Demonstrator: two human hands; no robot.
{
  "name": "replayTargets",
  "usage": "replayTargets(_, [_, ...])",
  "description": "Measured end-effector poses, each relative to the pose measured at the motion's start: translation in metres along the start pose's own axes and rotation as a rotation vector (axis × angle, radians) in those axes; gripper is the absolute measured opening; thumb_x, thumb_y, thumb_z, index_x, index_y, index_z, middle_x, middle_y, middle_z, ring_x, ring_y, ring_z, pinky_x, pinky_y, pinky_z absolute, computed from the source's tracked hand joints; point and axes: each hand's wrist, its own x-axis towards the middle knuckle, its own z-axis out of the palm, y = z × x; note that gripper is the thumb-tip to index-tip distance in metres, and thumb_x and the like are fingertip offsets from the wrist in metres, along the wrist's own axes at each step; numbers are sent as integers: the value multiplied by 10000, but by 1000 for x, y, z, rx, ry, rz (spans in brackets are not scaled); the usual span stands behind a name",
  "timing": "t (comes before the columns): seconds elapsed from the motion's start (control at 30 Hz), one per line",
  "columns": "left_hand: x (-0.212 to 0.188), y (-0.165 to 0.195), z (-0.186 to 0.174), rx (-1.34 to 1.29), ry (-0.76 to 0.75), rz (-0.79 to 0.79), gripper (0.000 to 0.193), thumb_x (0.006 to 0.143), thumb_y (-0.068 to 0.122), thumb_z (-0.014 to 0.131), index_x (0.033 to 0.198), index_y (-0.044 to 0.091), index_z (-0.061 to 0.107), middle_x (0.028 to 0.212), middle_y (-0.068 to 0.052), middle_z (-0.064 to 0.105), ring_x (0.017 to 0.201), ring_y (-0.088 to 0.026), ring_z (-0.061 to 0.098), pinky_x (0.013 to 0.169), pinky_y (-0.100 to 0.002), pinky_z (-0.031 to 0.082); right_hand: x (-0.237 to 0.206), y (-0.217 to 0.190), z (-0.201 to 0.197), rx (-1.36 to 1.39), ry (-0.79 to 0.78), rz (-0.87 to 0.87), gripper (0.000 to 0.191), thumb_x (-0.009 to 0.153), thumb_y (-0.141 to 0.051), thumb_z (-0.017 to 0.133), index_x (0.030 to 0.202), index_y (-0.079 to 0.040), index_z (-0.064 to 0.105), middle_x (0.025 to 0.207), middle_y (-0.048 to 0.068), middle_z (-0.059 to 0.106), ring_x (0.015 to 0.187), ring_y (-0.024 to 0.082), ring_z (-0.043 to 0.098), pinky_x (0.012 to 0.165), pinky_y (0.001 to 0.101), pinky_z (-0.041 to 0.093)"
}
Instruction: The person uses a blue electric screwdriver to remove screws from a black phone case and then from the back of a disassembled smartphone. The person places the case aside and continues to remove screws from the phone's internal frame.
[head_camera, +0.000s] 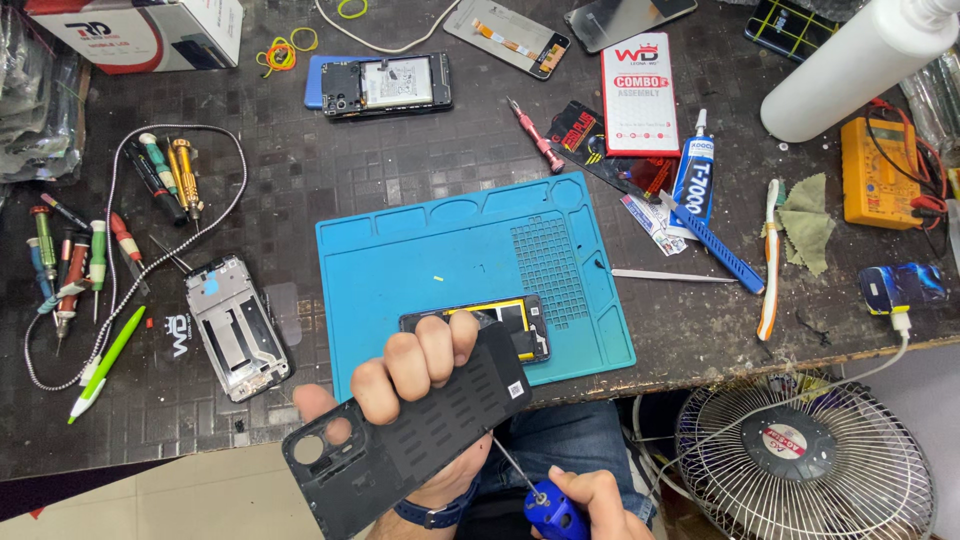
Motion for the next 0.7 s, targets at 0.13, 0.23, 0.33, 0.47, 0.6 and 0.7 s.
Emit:
replayTargets(0.13, [0, 7, 4, 10, 65, -79, 551, 1116, 520, 256, 681, 182, 276, 715, 43, 259, 751, -187, 247, 809, -392, 282, 17, 31, -13, 499, -396, -230, 613, 779, -161, 879, 1253, -31, 514, 862, 128, 800, 752, 149, 804, 721, 301, 647])
replayTargets(0.23, [4, 14, 6, 26, 95, -297, 556, 1109, 429, 280, 623, 166, 335, 645, 31, 334, 670, -185, 284, 746, -378, 315, 25, 53, -15, 720, -371, -394, 661, 813, -114, 871, 1285, 19, 428, 894, 188, 759, 766, 171, 784, 711, 332, 650])
replayTargets(0.33, [12, 13, 7, 150, -107, -596, 449, 1124, 384, 345, 779, 139, 496, 643, 25, 429, 622, -140, 357, 672, -312, 346, 24, 57, -18, 815, -178, -316, 663, 777, -106, 872, 1270, 7, 443, 823, 187, 737, 643, 149, 750, 598, 317, 647])
replayTargets(0.47, [5, 9, 17, 499, -189, -1021, 335, 1016, 280, 461, 1192, 53, 633, 694, 55, 437, 654, -50, 390, 607, -223, 319, 20, 51, -25, 830, -92, -364, 698, 788, -128, 853, 1306, 5, 404, 879, 189, 744, 709, 144, 724, 643, 311, 625])
replayTargets(0.6, [-6, 7, 23, 546, -337, -1019, 457, 1132, 315, 455, 1244, -51, 704, 616, 69, 400, 586, -19, 349, 551, -224, 283, 20, 40, -30, 753, -80, -361, 605, 831, -106, 776, 1290, 7, 399, 962, 187, 697, 836, 171, 720, 768, 350, 627])
replayTargets(0.7, [-9, 7, 20, 741, -432, -867, 478, 1145, 338, 450, 1205, -42, 733, 645, 55, 474, 579, -37, 416, 536, -255, 340, 21, 40, -29, 762, -73, -365, 561, 835, -78, 738, 1265, 12, 388, 1037, 206, 676, 888, 202, 733, 818, 382, 630])
